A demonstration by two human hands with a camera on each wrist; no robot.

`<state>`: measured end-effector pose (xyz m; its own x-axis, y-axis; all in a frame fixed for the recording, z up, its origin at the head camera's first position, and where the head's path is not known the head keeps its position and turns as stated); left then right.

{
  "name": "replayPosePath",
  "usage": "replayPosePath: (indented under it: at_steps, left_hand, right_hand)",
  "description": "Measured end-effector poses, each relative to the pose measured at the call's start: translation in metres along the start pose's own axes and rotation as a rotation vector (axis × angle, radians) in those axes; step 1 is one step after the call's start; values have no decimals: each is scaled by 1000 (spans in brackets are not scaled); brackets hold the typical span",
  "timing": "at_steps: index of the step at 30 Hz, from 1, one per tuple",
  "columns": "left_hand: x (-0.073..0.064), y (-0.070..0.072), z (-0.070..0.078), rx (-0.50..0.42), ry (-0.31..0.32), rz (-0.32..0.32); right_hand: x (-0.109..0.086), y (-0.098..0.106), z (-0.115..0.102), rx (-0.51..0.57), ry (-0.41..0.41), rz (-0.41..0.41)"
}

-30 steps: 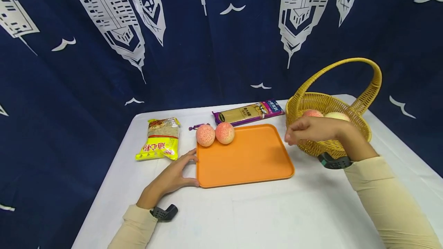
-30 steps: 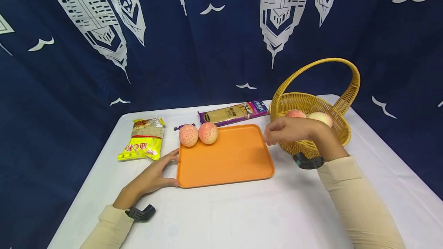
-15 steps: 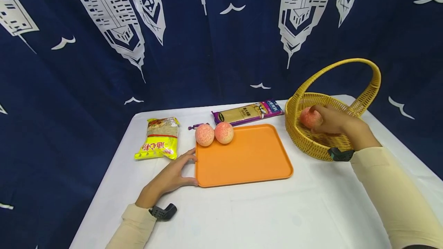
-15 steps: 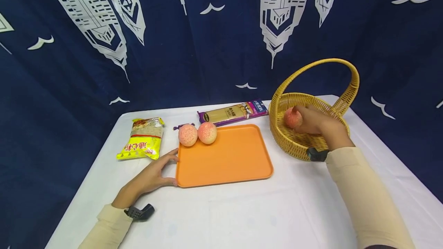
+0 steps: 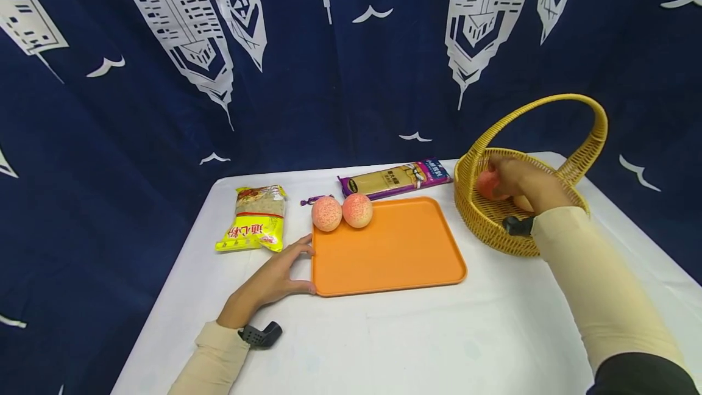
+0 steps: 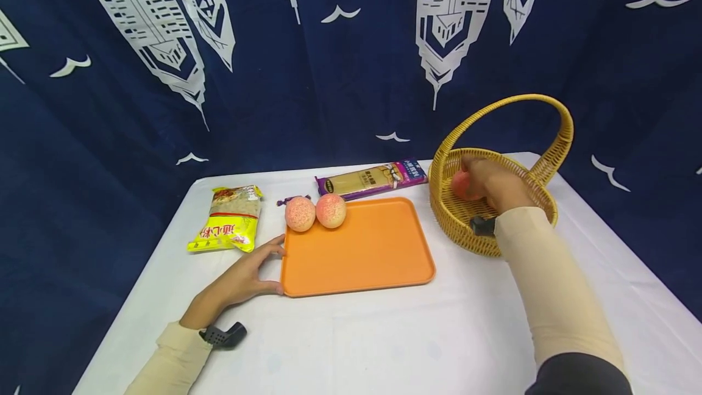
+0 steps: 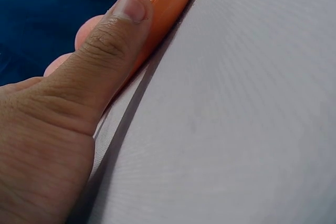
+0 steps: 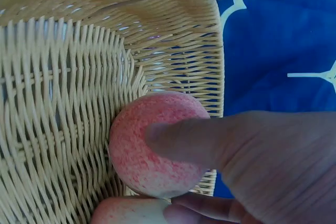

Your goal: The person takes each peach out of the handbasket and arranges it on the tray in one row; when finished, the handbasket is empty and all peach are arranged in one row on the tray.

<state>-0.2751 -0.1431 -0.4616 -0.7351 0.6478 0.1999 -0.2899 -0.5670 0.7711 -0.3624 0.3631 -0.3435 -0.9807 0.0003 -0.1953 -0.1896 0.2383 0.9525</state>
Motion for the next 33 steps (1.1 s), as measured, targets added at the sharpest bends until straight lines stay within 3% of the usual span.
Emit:
replayPosePath:
  at_steps: [10, 23, 28, 33]
  left_hand:
    - [1, 2, 4, -4, 7, 0]
    - [0, 2, 5, -5, 13, -4]
    - [0, 2, 6, -12, 22, -1]
    - [0, 2, 5, -17, 4, 1]
  right_hand:
    - [5, -5, 7, 43, -96, -49]
    - [3, -5, 4, -86, -51, -35]
    - [1, -6, 6, -68, -78, -59]
    - [-3, -5, 5, -55, -17, -35]
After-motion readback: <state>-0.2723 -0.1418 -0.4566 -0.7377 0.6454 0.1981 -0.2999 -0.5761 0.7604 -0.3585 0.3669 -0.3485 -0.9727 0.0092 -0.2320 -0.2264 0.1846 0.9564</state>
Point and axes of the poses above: each hand's wrist, its own x-axis towards the middle knuckle, its own y-axis out of the back of the hand, z = x × y, the point moved 5 cm from there along x, towards the middle knuckle, and after that the axes turned 10 degrees about -y, right-handed, at the moved point
